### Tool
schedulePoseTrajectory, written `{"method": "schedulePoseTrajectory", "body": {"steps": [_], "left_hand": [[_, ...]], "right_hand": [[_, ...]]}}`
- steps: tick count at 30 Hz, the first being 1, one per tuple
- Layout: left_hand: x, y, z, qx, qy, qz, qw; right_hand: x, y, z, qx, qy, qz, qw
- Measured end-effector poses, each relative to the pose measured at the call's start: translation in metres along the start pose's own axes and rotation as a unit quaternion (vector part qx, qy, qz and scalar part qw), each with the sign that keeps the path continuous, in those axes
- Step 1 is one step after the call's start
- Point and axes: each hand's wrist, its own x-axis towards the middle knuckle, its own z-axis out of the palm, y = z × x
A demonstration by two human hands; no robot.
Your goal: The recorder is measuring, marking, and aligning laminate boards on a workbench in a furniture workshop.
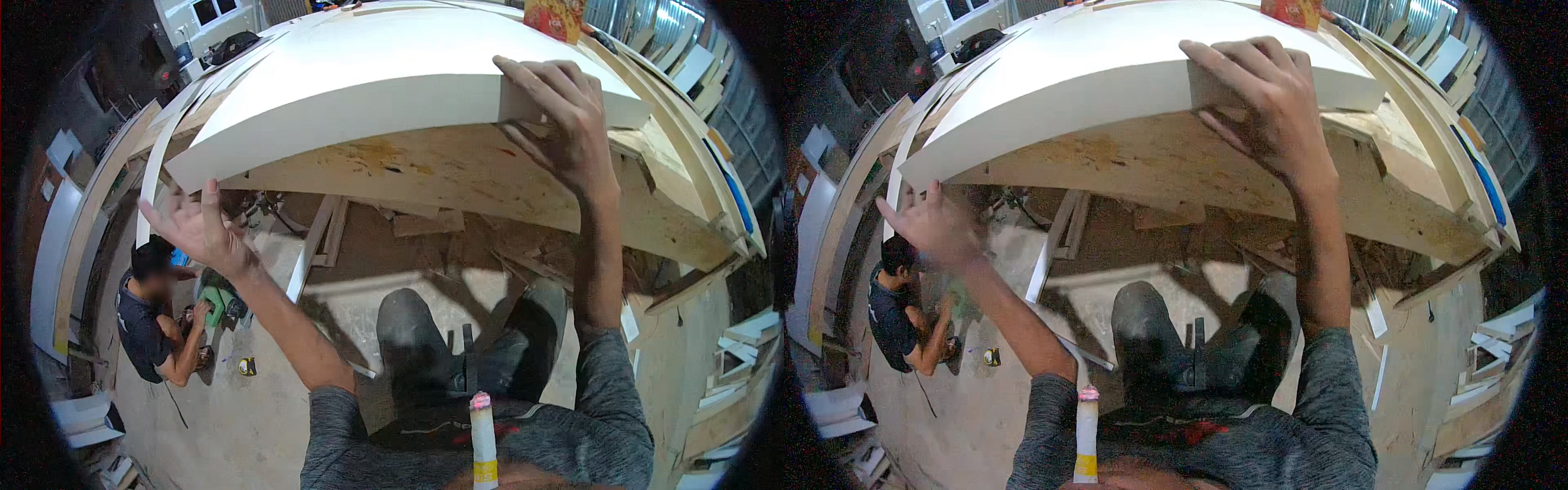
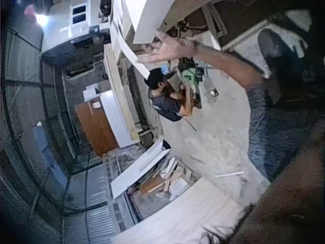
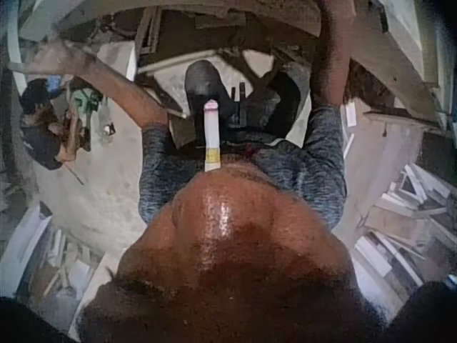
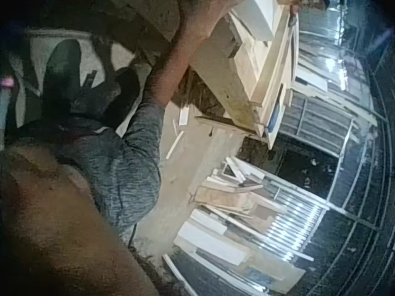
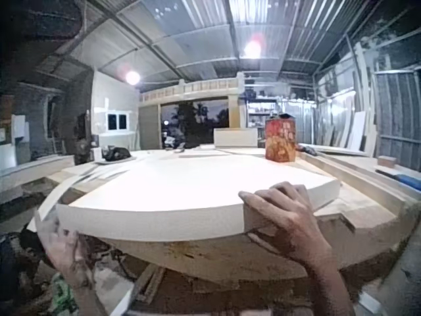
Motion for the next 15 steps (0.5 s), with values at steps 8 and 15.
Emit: {"method": "schedulePoseTrajectory", "body": {"steps": [8, 15], "left_hand": [[0.037, 0.045, 0.011, 0.527, -0.269, 0.322, 0.739], [0.043, 0.023, 0.03, 0.434, -0.419, 0.307, 0.736]], "right_hand": [[0.014, 0.004, -0.001, 0.095, 0.009, -0.041, 0.995], [-0.001, 0.01, -0.012, 0.057, -0.041, 0.019, 0.997]]}}
